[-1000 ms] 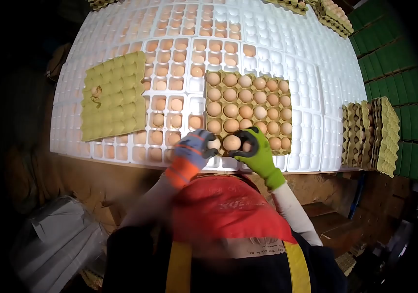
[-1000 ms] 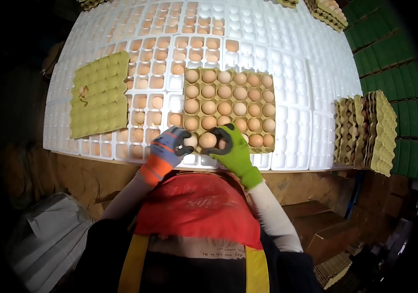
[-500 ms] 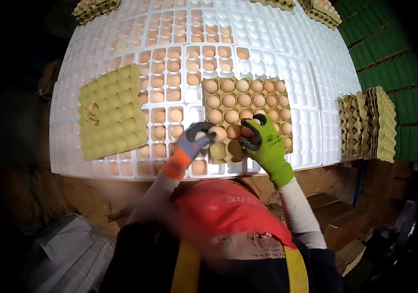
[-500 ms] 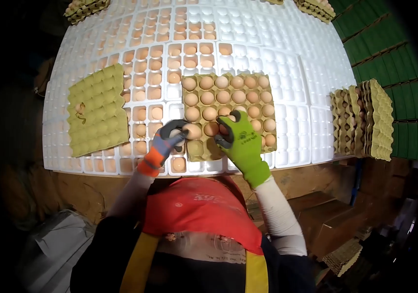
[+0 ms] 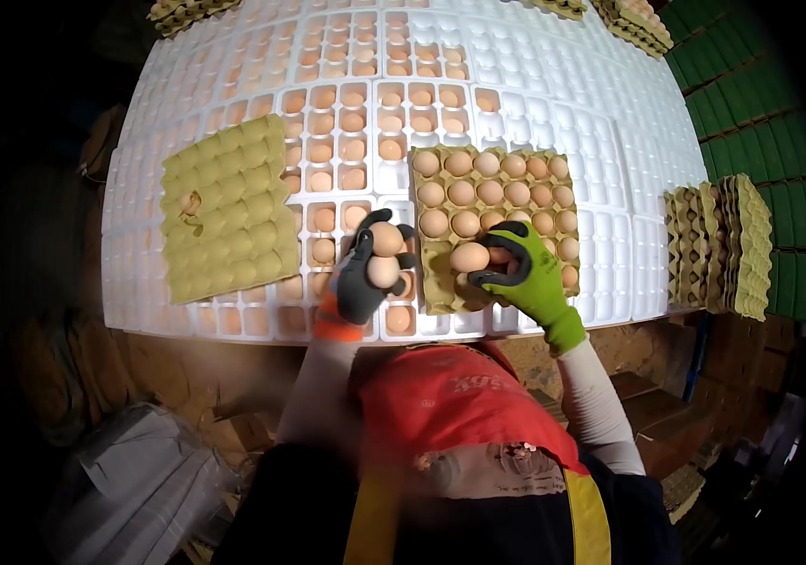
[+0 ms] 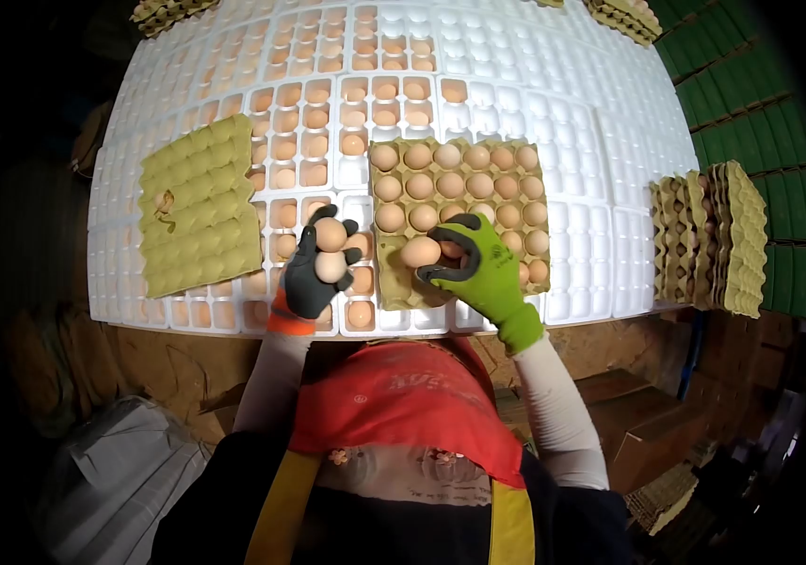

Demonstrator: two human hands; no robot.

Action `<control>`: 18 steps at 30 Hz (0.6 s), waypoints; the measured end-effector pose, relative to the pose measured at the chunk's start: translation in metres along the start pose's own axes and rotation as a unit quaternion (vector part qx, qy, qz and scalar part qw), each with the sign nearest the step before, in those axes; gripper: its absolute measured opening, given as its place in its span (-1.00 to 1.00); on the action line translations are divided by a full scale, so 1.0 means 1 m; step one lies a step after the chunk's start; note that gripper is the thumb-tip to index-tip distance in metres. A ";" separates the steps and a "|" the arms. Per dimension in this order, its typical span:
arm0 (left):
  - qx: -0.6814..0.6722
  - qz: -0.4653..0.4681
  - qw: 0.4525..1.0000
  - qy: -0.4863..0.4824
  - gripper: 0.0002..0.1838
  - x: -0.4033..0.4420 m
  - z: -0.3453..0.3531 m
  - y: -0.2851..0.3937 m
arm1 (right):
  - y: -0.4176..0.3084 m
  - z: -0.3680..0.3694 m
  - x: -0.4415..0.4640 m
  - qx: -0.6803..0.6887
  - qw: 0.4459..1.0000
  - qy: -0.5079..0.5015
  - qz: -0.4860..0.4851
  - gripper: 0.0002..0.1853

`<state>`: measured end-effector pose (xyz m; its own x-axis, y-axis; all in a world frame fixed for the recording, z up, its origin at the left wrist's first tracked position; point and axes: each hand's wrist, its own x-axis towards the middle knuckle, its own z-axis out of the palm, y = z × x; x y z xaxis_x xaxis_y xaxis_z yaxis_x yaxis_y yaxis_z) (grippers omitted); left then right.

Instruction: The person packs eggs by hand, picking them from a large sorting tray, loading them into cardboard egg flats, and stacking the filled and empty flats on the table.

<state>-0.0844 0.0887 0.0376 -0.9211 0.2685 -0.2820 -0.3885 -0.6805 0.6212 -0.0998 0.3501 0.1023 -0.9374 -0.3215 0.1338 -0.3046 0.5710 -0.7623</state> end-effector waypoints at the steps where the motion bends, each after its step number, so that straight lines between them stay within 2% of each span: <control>1: 0.072 0.010 0.997 0.027 -0.47 0.000 0.004 0.009 | 0.006 -0.002 -0.008 -0.002 1.000 0.000 0.001 -0.53; 2: 0.072 0.010 0.997 0.025 -0.47 0.004 0.003 0.015 | 0.018 -0.002 -0.017 0.230 0.961 -0.027 0.154 -0.54; 3: 0.149 0.006 0.989 0.021 -0.51 0.010 0.002 0.020 | 0.027 -0.001 -0.025 0.383 0.898 -0.048 0.212 -0.52; 4: 0.226 0.000 0.974 0.019 -0.55 0.017 0.003 0.022 | 0.028 -0.002 -0.029 0.517 0.808 -0.050 0.278 -0.49; 5: 0.343 0.164 0.924 -0.038 -0.56 0.037 -0.009 0.006 | 0.022 -0.002 -0.032 0.542 0.790 -0.027 0.286 -0.53; 6: 0.532 0.204 0.822 -0.007 -0.54 0.039 0.001 0.004 | 0.013 -0.002 -0.030 0.546 0.785 -0.021 0.292 -0.53; 7: 0.694 0.239 0.678 0.023 -0.52 0.040 0.022 0.008 | 0.010 -0.005 -0.030 0.548 0.783 -0.013 0.293 -0.53; 8: 0.818 0.123 0.561 0.043 -0.43 0.040 0.045 0.015 | 0.034 0.001 -0.035 0.613 0.740 -0.038 0.275 -0.52; 9: 0.865 0.111 0.489 0.023 -0.44 0.048 0.057 0.012 | 0.035 -0.003 -0.032 0.611 0.743 -0.047 0.268 -0.52; 11: 0.884 0.097 0.457 0.035 -0.42 0.057 0.049 -0.009 | 0.033 -0.017 -0.024 0.592 0.756 -0.070 0.270 -0.50; 12: 0.885 0.104 0.452 0.038 -0.42 0.057 0.048 -0.012 | 0.041 -0.019 -0.019 0.598 0.764 -0.084 0.229 -0.50; 13: 0.862 0.094 0.493 0.064 -0.41 0.054 0.045 -0.013 | 0.033 -0.031 -0.011 0.621 0.742 -0.071 0.243 -0.51; 14: 0.838 0.085 0.532 0.086 -0.40 0.054 0.043 -0.010 | 0.036 -0.043 -0.007 0.600 0.759 -0.065 0.244 -0.52; 15: 0.841 0.092 0.526 0.085 -0.40 0.053 0.043 -0.001 | 0.043 -0.053 -0.003 0.579 0.776 -0.058 0.245 -0.53; 16: 0.781 0.129 0.608 0.063 -0.43 0.051 0.046 0.013 | 0.061 -0.063 -0.001 0.511 0.822 -0.058 0.247 -0.53; 17: 0.712 0.162 0.682 0.039 -0.46 0.053 0.053 0.026 | 0.068 -0.073 0.006 0.576 0.769 -0.043 0.274 -0.49; 18: 0.612 0.086 0.782 0.079 -0.48 0.060 0.064 0.036 | 0.079 -0.089 0.016 0.547 0.792 -0.054 0.266 -0.51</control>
<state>-0.1553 0.1241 0.0896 -0.9855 0.0904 -0.1438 -0.0816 0.4908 0.8674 -0.1534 0.4575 0.1005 -0.8461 -0.3517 -0.4005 0.5123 -0.3295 -0.7931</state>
